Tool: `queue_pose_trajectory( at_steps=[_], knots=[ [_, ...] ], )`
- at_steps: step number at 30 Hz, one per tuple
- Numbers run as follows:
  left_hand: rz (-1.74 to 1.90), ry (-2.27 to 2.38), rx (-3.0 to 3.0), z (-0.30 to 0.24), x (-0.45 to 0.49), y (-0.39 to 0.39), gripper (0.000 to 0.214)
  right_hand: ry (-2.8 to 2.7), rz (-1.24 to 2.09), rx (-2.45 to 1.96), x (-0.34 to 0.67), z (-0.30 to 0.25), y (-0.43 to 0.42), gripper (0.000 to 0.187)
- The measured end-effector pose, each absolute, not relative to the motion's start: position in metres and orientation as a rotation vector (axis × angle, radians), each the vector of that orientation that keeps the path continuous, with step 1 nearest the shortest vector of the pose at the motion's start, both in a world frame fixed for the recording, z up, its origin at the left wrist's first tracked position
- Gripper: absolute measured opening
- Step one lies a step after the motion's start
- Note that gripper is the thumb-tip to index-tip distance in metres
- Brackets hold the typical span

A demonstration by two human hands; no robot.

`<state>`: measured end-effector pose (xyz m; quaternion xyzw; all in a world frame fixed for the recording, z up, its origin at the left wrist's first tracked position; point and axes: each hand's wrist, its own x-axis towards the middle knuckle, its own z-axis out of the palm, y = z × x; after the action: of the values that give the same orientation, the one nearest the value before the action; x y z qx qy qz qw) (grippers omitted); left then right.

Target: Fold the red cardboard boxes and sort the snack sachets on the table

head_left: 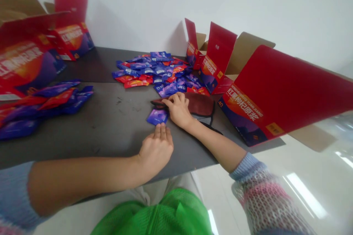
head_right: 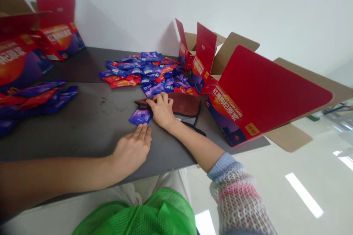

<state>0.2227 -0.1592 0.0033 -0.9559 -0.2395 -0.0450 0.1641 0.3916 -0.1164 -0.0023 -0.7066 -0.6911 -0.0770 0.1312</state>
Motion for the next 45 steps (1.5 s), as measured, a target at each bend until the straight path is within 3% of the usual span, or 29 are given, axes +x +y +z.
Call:
queue_pose_trajectory(
  at_steps=[12,19,22,27,45],
  knots=[
    [0.094,-0.547,-2.739,0.007,0.218,-0.157,0.05,-1.808,-0.153,-2.286,0.423,0.01,-0.115,0.056],
    [0.1,-0.549,-2.73,0.004,0.22,-0.16,0.05,-1.666,-0.152,-1.893,0.436,0.019,-0.128,0.06],
    [0.144,-0.619,-2.723,0.008,0.224,-0.164,0.049,-1.871,-0.106,-1.705,0.411,0.019,-0.134,0.055],
    [0.112,-0.598,-2.744,0.012,0.225,-0.164,0.047,-2.479,-0.062,-1.492,0.381,0.015,-0.131,0.03],
    [0.079,-0.63,-2.767,0.011,0.223,-0.162,0.049,-2.037,-0.327,-2.21,0.411,0.021,-0.122,0.038]
  ],
)
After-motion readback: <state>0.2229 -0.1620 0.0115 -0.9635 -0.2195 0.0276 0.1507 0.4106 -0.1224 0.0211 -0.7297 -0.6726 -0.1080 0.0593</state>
